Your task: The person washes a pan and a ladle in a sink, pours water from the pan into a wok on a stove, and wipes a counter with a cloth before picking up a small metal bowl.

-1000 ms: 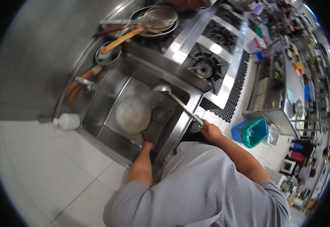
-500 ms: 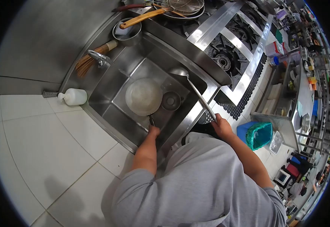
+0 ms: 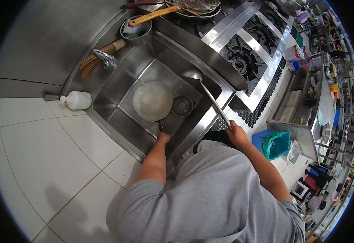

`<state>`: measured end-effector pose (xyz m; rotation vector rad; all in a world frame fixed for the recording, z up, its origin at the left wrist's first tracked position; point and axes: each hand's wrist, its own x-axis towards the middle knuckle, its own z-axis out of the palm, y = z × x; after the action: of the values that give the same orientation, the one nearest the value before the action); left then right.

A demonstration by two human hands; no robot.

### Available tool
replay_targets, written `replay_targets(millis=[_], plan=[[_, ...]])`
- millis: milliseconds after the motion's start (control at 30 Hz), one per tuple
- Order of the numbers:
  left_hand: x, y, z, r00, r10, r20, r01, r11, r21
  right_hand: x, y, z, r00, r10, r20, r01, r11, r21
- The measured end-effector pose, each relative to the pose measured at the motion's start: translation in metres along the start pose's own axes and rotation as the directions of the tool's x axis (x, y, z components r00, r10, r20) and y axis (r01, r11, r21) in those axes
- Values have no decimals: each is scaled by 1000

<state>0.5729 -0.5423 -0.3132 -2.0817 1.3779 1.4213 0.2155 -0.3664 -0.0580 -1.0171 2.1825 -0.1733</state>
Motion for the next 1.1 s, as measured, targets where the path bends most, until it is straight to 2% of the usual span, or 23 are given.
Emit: replay_targets(millis=[433, 533, 733, 933, 1033, 1100], plan=[[17, -12, 10, 1000, 17, -12, -17, 999, -30, 1, 1, -5, 1000, -22, 7, 22, 999, -37], [21, -12, 9, 999, 8, 52, -5, 999, -54, 2, 0, -6, 1000, -18, 11, 18, 999, -34], [-1, 6, -3, 996, -46, 78, 47, 999, -13, -1, -4, -11, 1000, -26, 16, 26, 999, -23], [6, 0, 4, 996, -51, 72, 61, 988, -144, 0, -3, -11, 1000, -19, 17, 20, 999, -41], [8, -4, 12, 987, -115, 116, 144, 946, -290, 0, -3, -12, 999, -21, 25, 22, 999, -43], [8, -6, 19, 998, -70, 7, 70, 969, -237, 0, -2, -11, 999, -23, 29, 24, 999, -39]])
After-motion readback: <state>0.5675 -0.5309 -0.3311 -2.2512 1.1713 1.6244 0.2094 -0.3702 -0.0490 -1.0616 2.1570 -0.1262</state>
